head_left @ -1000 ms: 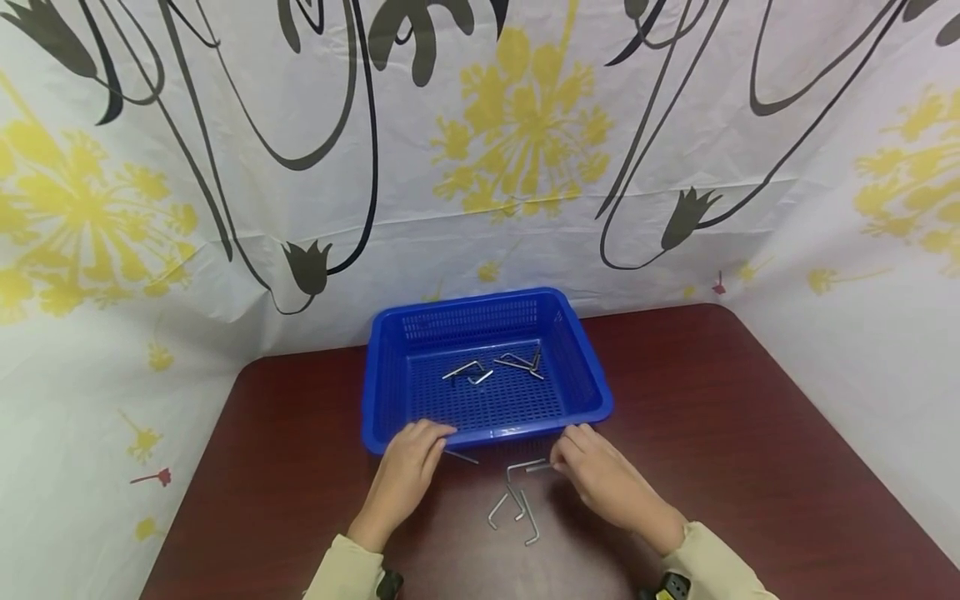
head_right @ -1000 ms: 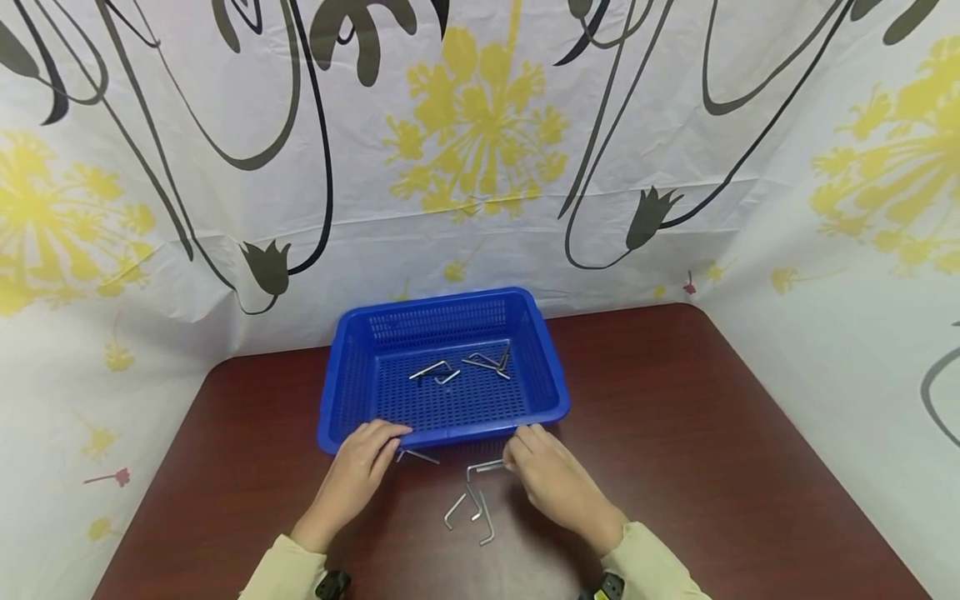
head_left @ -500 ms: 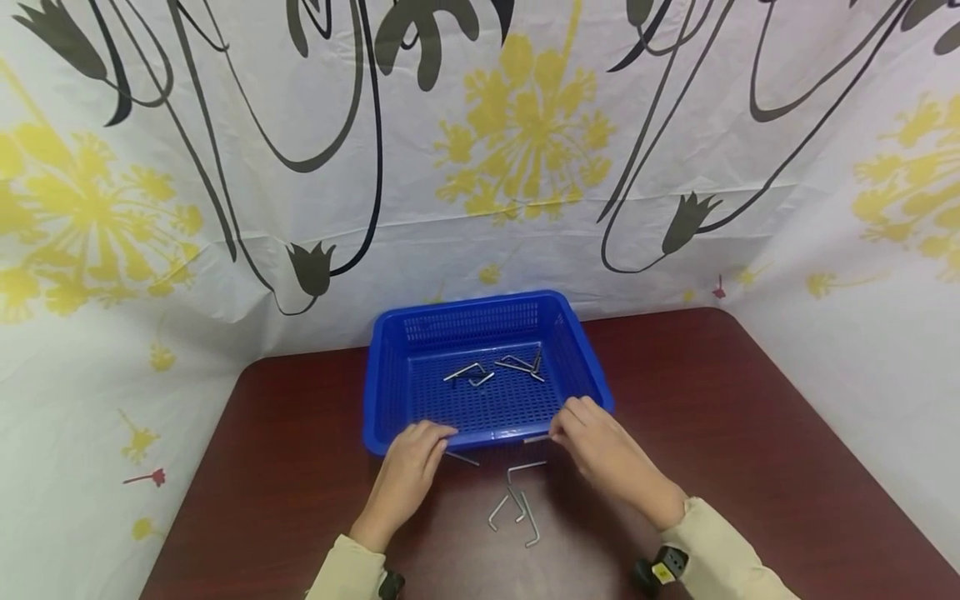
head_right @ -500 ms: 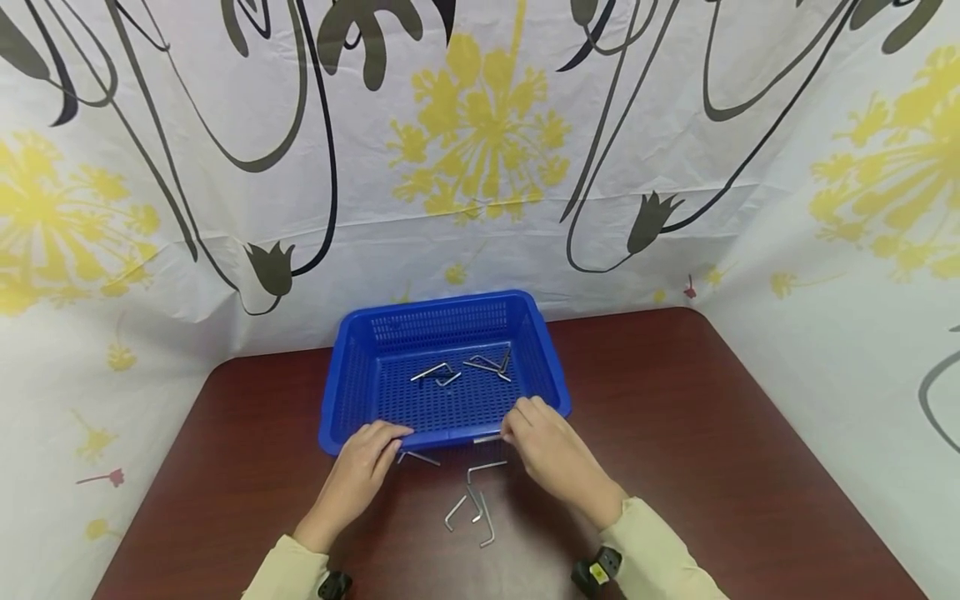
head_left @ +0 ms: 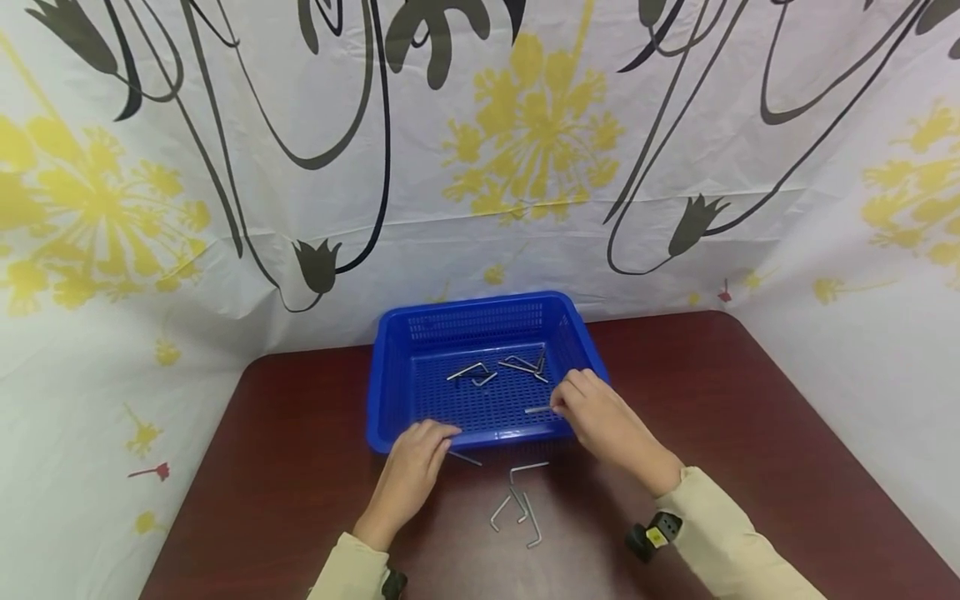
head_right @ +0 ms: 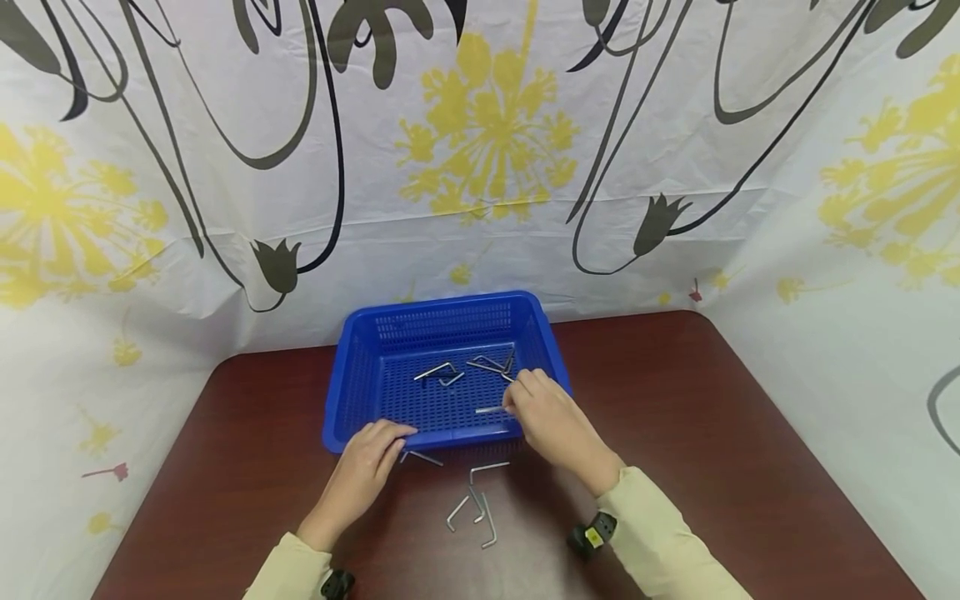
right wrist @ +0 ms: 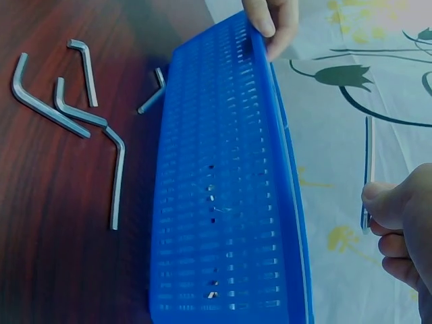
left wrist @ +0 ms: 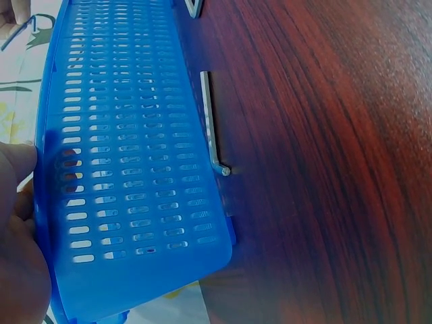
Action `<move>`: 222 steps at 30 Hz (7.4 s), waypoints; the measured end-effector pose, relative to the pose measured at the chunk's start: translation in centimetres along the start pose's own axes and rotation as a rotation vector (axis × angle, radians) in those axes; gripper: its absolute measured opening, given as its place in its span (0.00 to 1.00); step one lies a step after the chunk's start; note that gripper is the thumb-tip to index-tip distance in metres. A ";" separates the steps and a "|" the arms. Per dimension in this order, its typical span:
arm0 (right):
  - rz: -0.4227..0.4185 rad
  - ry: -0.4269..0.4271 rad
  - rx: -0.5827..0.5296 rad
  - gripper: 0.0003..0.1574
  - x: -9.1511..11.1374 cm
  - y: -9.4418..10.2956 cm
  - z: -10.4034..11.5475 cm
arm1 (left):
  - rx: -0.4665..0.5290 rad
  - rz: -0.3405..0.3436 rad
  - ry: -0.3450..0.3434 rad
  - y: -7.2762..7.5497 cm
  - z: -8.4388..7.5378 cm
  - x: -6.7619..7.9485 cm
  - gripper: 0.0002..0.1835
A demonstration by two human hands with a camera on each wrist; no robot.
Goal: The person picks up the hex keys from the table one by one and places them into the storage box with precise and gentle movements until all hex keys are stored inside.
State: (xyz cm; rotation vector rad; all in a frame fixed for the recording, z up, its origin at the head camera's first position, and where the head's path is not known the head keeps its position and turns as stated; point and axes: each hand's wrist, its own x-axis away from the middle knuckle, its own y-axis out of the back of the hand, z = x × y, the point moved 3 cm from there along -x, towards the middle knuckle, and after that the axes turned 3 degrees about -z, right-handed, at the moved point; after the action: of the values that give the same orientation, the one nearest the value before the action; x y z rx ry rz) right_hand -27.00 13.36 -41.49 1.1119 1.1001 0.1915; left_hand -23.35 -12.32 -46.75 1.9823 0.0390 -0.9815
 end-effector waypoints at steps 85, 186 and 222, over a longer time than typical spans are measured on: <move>0.564 -0.445 -0.281 0.08 -7.1 -9.2 -10.9 | -0.027 -0.025 0.023 0.0 0.0 0.2 0.09; 0.386 -0.289 -0.276 0.09 -2.9 -1.5 -5.9 | 0.163 0.160 0.096 -2.8 -2.8 2.9 0.10; 0.026 -0.190 -0.134 0.13 4.0 -0.9 -0.9 | 0.082 0.442 -0.059 -5.2 -4.5 4.2 0.10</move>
State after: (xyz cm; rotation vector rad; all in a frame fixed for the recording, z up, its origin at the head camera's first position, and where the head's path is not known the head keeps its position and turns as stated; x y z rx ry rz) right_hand -26.02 15.94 -44.67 1.0028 0.8916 0.1740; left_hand -19.60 -7.32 -51.85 1.9189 -0.4597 -0.7574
